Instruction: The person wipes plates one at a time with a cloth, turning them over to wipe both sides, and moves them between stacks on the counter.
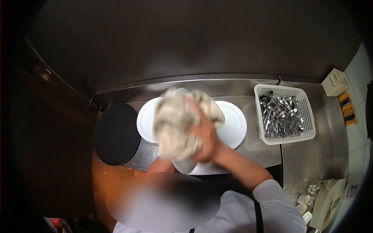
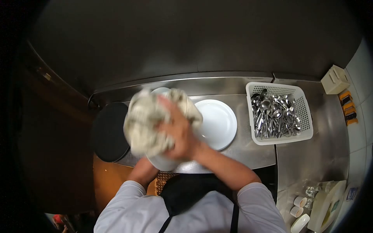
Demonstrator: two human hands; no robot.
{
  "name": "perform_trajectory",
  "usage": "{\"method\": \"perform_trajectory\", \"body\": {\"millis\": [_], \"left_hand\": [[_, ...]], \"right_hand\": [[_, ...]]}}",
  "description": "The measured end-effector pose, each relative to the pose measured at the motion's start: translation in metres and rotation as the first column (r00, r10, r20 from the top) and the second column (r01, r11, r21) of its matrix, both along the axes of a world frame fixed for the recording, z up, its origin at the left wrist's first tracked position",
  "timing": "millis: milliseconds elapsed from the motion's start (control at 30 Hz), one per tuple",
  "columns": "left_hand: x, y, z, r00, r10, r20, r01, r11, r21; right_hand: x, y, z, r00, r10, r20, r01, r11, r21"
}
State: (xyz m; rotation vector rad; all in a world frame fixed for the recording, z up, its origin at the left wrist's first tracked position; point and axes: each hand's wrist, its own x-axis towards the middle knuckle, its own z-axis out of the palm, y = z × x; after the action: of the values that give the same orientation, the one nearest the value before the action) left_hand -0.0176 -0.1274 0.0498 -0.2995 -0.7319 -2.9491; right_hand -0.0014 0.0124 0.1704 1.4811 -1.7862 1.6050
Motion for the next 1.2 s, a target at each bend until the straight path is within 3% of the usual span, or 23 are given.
{"method": "perform_trajectory", "body": {"millis": [33,67,133,200,233,333,367,433,500,567,600,633,700,733,767,800,867,933,967,1000,1067,1133,1200], "left_hand": [[0.002,0.004,-0.003,0.999,0.029,0.028,-0.029,1.0,0.002],[0.006,0.0,-0.004,0.998,0.049,0.039,-0.049,0.999,-0.01],[0.012,-0.012,-0.003,0.996,0.075,0.054,-0.074,0.997,-0.006],[0.015,-0.03,0.002,0.994,0.098,0.055,-0.097,0.995,-0.017],[0.017,-0.034,0.003,0.991,0.117,0.06,-0.115,0.993,-0.033],[0.014,-0.036,0.004,0.976,0.19,0.103,-0.182,0.98,-0.087],[0.017,-0.031,0.004,0.957,0.261,0.124,-0.243,0.959,-0.147],[0.016,-0.025,0.005,0.911,0.383,0.152,-0.339,0.907,-0.249],[0.013,-0.024,0.006,0.839,0.524,0.149,-0.424,0.8,-0.424],[0.005,-0.034,0.013,0.755,0.651,0.075,-0.467,0.615,-0.636],[0.001,-0.043,0.018,0.718,0.696,0.002,-0.463,0.48,-0.746],[-0.005,-0.052,0.026,0.69,0.719,-0.089,-0.453,0.332,-0.828],[-0.02,-0.072,0.051,0.642,0.687,-0.34,-0.43,-0.045,-0.902],[-0.026,-0.078,0.066,0.615,0.628,-0.478,-0.464,-0.202,-0.862],[-0.033,-0.079,0.085,0.559,0.545,-0.624,-0.539,-0.333,-0.774],[-0.039,-0.077,0.106,0.488,0.44,-0.754,-0.608,-0.448,-0.655],[-0.04,-0.068,0.169,0.537,0.269,-0.8,-0.497,-0.666,-0.557],[-0.018,-0.049,0.228,0.652,0.252,-0.715,-0.645,-0.31,-0.698],[-0.011,-0.045,0.241,0.652,0.222,-0.725,-0.749,0.04,-0.661],[-0.001,-0.043,0.246,0.648,0.202,-0.734,-0.741,0.388,-0.548],[0.023,-0.039,0.216,0.645,0.352,-0.679,-0.74,0.511,-0.437],[0.044,-0.018,0.156,0.659,0.44,-0.61,-0.739,0.223,-0.636],[0.053,-0.011,0.122,0.678,0.589,-0.441,-0.703,0.344,-0.622]], "right_hand": [[-0.017,-0.017,-0.003,0.986,-0.051,0.156,0.058,0.997,-0.04],[-0.025,-0.015,0.0,0.84,-0.047,0.54,0.025,0.998,0.049],[-0.012,-0.012,-0.039,0.874,-0.084,0.479,0.053,0.996,0.077],[0.024,-0.011,-0.061,0.986,-0.152,0.067,0.149,0.987,0.054],[0.04,-0.012,-0.053,0.998,-0.004,0.07,0.001,0.999,0.043],[0.032,-0.028,-0.015,0.975,0.151,-0.163,-0.155,0.988,-0.016],[0.024,-0.031,0.0,0.987,0.006,-0.162,-0.002,1.0,0.023],[-0.002,-0.036,0.007,0.988,-0.097,0.118,0.088,0.992,0.086],[-0.011,-0.032,-0.004,0.95,-0.16,0.268,0.13,0.983,0.128],[-0.007,-0.021,-0.031,0.945,-0.173,0.278,0.14,0.981,0.136],[0.007,-0.018,-0.057,0.913,-0.066,0.403,0.044,0.997,0.064],[0.024,-0.008,-0.078,0.881,0.014,0.473,-0.045,0.998,0.053],[0.041,0.014,-0.071,0.778,0.259,0.573,-0.193,0.965,-0.175],[0.04,0.026,-0.057,0.798,0.328,0.506,-0.238,0.942,-0.236],[0.033,0.037,-0.076,0.926,0.055,0.375,-0.015,0.994,-0.109],[0.026,0.031,-0.031,0.723,-0.098,0.683,0.112,0.993,0.024],[-0.013,0.033,-0.025,0.635,-0.238,0.735,0.286,0.956,0.062],[-0.037,0.036,-0.031,0.528,0.008,0.85,0.356,0.906,-0.23],[-0.045,0.039,-0.031,0.476,0.146,0.867,0.4,0.843,-0.361],[-0.047,0.041,-0.027,0.469,0.185,0.864,0.428,0.807,-0.406],[-0.046,0.035,-0.022,0.456,0.279,0.845,0.479,0.724,-0.497],[-0.048,0.032,-0.039,0.424,0.288,0.859,0.475,0.736,-0.482],[-0.047,0.035,-0.052,0.374,0.25,0.893,0.415,0.816,-0.402]]}}
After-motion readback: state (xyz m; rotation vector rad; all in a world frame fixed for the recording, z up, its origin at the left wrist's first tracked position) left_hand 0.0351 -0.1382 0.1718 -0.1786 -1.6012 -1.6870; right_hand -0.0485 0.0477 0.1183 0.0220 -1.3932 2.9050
